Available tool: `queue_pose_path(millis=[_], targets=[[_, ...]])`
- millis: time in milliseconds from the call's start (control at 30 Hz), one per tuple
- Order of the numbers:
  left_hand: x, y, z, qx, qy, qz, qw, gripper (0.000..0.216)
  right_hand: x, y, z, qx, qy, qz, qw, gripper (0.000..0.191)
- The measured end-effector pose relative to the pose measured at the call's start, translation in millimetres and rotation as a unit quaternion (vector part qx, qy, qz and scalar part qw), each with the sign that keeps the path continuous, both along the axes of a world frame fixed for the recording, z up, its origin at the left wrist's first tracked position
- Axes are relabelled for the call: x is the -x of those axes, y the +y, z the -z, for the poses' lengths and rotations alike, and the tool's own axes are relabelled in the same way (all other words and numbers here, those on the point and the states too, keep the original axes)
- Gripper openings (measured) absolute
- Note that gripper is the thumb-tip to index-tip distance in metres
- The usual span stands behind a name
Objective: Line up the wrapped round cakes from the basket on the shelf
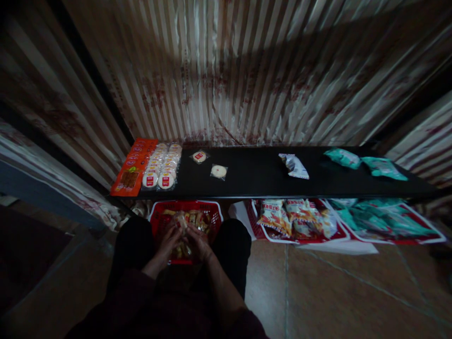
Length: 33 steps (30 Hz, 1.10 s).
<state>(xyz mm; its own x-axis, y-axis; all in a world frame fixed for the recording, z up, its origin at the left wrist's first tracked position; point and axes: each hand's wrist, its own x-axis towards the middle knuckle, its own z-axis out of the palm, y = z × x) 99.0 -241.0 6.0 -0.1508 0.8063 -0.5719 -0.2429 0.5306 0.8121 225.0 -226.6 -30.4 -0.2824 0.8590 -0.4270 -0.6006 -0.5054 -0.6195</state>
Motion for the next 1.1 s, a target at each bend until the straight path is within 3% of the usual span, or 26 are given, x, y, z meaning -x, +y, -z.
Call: queue_pose_path(millis=[100, 200, 333, 433, 833, 967, 1100], targets=[[-2, -2, -4.2, -0.028, -0.022, 0.024, 0.999, 0.066, -1, -1, -3.9, -0.025, 0.017, -0.032, 0.999, 0.041], [-2, -3, -2.4, -0.051, -0.045, 0.029, 0.997, 0.059, -4, -2, -6.2, -0.031, 0.009, -0.057, 0.998, 0.042], [1, -1, 1.3, -0.015, -0.086, -0.025, 0.996, 0.034, -7, -2, -8.7, -0.037, -0.023, -0.051, 0.998, 0.039], [2, 1, -0.5, 0.008, -0.131, -0.062, 0.989, 0.026, -8, -2, -11.0, -0.039, -0.029, -0.045, 0.998, 0.038], [16, 4, -12.1, 0.041, -0.298, -0.071, 0.951, 0.039, -10, 4, -13.0, -0.021, 0.033, -0.022, 0.999, 0.043], [13, 5, -6.4, 0.057, -0.277, -0.068, 0.957, 0.036, -9, 4, -7.2, -0.007, 0.029, -0.011, 1.0, 0.042], [5, 7, -1.7, 0.047, -0.139, -0.048, 0.988, 0.033, -4, 2, -4.6, -0.001, 0.001, -0.024, 1.0, 0.046]])
